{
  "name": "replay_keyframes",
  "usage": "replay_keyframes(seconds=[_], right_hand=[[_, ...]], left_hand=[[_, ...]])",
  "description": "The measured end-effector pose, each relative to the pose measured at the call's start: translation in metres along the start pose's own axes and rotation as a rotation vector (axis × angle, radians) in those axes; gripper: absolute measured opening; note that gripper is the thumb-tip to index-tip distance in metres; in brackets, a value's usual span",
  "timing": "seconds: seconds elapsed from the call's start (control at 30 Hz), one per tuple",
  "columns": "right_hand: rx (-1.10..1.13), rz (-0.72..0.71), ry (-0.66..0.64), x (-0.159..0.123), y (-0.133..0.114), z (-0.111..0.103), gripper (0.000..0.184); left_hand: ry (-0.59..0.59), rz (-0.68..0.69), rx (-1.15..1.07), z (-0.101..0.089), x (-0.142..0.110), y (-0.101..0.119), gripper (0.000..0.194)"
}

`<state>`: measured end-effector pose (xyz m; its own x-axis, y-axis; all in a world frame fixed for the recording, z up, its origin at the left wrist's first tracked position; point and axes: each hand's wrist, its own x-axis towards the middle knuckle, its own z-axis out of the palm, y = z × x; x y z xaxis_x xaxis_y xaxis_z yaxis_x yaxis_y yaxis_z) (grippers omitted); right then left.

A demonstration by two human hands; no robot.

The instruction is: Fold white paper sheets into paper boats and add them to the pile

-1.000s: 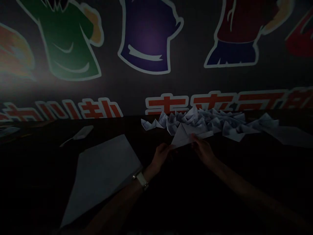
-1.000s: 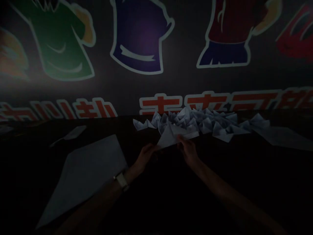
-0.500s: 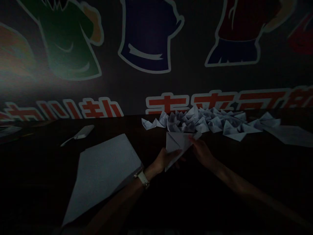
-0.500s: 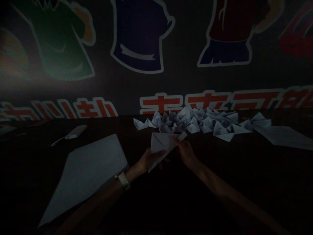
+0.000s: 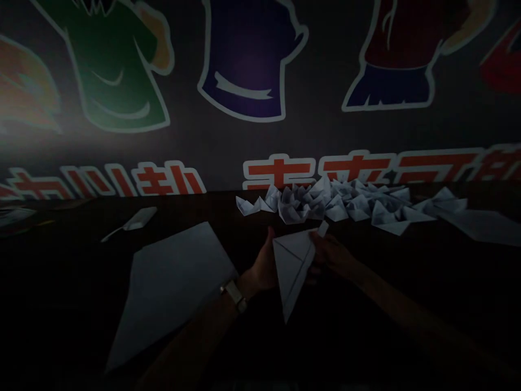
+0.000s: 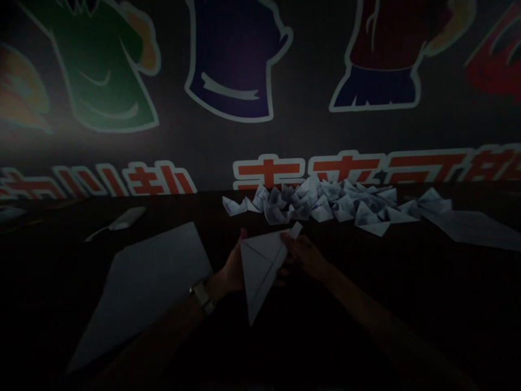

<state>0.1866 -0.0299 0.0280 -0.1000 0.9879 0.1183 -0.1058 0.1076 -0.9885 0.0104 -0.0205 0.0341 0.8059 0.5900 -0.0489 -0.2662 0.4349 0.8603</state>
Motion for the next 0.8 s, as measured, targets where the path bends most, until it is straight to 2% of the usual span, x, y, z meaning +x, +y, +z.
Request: replay_keyframes(seconds=[0.1,0.23,0.3,0.37,0.43,0.5,0.67,0.8], right_hand=[[0.024,0.029,-0.142,-0.003,0.001,0.006,0.044],[0.085,0.002,-0.170,-0.002,0.000,0.012,0.034],[0.128,0.009,-0.156,-0.001,0.000,0.012,0.038],[0.136,0.023,-0.105,0.001,0.001,0.011,0.043],[0.068,0.007,-0.009,0.003,0.003,0.010,0.040],[-0.035,-0.057,0.077,0.004,0.004,0.010,0.033],[-0.289,-0.204,0.160,0.005,0.004,0.007,0.021],[-0.390,-0.296,0.224,0.006,0.003,0.003,0.019]], left_hand=[[0.127,-0.008,0.072,0.005,0.005,-0.008,0.051],[0.220,-0.019,0.113,0.007,0.013,-0.016,0.043],[0.308,0.080,0.204,0.009,0.014,-0.017,0.039],[0.427,0.245,0.373,0.010,0.015,-0.018,0.034],[0.514,0.375,0.549,0.008,0.017,-0.021,0.031],[0.571,0.443,0.685,0.004,0.019,-0.025,0.029],[0.580,0.510,0.869,-0.006,0.019,-0.028,0.033],[0.531,0.466,0.929,-0.001,0.015,-0.019,0.038]])
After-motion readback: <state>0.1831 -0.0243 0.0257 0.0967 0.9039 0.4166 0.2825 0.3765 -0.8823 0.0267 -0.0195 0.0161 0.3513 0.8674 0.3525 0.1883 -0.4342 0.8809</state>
